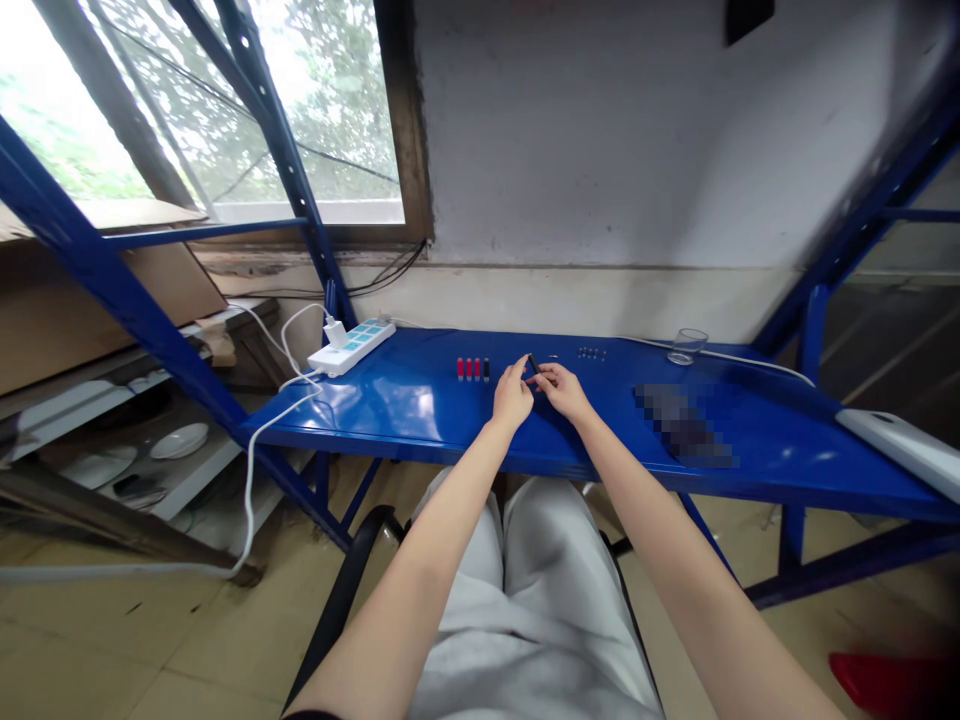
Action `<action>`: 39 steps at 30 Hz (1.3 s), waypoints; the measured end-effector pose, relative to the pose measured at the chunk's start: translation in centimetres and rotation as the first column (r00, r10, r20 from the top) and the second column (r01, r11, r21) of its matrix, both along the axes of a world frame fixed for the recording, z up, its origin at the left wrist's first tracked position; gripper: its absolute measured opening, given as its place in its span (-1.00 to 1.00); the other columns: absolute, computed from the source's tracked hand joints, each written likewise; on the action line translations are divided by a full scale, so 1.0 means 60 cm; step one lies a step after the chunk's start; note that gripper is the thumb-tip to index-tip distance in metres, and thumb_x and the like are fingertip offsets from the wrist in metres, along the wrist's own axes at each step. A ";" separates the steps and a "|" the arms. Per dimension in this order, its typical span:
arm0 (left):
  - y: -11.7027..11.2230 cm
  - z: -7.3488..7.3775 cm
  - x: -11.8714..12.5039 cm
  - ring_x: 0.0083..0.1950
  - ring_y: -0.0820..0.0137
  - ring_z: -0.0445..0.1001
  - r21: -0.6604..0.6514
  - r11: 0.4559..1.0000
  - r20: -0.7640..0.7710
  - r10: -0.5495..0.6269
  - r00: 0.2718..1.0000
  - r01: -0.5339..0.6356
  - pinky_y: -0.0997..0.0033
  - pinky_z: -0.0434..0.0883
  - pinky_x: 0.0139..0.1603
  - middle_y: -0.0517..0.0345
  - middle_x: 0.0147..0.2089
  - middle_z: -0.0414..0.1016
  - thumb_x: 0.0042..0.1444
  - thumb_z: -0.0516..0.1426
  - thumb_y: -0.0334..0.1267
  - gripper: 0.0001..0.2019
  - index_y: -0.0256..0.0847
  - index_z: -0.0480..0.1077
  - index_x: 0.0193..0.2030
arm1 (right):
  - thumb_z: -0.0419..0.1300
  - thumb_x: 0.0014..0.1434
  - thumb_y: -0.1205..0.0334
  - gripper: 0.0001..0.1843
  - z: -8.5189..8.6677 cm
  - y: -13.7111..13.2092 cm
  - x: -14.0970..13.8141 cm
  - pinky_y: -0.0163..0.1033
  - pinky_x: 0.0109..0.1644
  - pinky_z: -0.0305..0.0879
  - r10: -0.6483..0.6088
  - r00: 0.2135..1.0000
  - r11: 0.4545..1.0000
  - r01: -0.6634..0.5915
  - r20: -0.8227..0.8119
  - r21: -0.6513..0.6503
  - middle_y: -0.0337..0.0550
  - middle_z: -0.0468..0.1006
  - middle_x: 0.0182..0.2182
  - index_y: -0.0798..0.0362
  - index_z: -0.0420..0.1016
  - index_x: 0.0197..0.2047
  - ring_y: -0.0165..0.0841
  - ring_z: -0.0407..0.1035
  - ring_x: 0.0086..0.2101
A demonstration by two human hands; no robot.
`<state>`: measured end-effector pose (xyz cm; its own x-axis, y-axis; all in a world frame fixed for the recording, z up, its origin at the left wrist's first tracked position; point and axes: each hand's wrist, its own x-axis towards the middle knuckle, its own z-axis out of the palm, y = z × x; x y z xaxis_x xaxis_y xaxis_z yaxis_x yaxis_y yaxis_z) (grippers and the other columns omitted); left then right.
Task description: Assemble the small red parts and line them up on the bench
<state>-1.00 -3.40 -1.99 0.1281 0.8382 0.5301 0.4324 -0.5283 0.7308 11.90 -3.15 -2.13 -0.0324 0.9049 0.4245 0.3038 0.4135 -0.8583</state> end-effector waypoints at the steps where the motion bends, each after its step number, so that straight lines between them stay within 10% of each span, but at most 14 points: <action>1: -0.002 0.002 0.000 0.01 0.35 0.32 0.007 1.000 -0.004 -0.001 1.000 0.001 0.33 0.28 0.06 0.02 0.00 0.33 0.02 -0.10 -0.55 -0.44 -0.12 0.17 0.18 | 0.12 0.02 0.09 -0.70 -0.001 0.001 0.000 -0.15 -0.25 0.35 -0.005 1.000 1.000 0.005 -0.001 0.007 -0.03 0.55 -0.38 0.09 0.31 -0.21 -0.34 0.41 -0.43; 26: -0.040 0.034 0.001 0.01 0.22 0.27 0.128 0.989 -0.359 0.112 0.926 -0.070 0.22 0.18 0.03 -0.04 0.03 0.30 0.06 -0.09 -0.47 -0.50 -0.09 0.15 0.17 | 0.11 0.01 0.16 -0.85 -0.003 0.000 0.001 -0.24 -0.30 0.24 -0.207 0.956 0.978 0.195 0.208 0.078 -0.17 0.49 -0.49 0.02 0.28 -0.33 -0.32 0.39 -0.42; 34: -0.011 0.038 -0.068 -0.10 0.37 0.36 0.162 0.981 0.091 0.096 0.991 -0.110 0.35 0.24 0.04 0.05 -0.21 0.41 0.11 -0.10 -0.41 -0.68 -0.17 0.26 -0.01 | 0.19 -0.08 0.03 -0.76 -0.001 0.023 -0.011 -0.31 -0.42 0.13 -0.204 0.932 0.979 0.196 0.298 0.057 -0.24 0.40 -0.58 0.04 0.35 -0.51 -0.42 0.21 -0.54; 39: 0.002 0.028 -0.093 -0.29 0.47 0.41 -0.004 0.967 0.466 0.228 0.855 -0.255 0.45 0.33 -0.16 0.14 -0.35 0.41 0.10 -0.07 -0.34 -0.81 -0.21 0.26 -0.15 | 0.21 -0.09 0.15 -0.85 0.006 0.043 -0.059 -0.30 -0.35 0.19 -0.101 0.931 0.989 0.133 0.350 -0.069 -0.18 0.48 -0.48 0.06 0.42 -0.47 -0.38 0.31 -0.46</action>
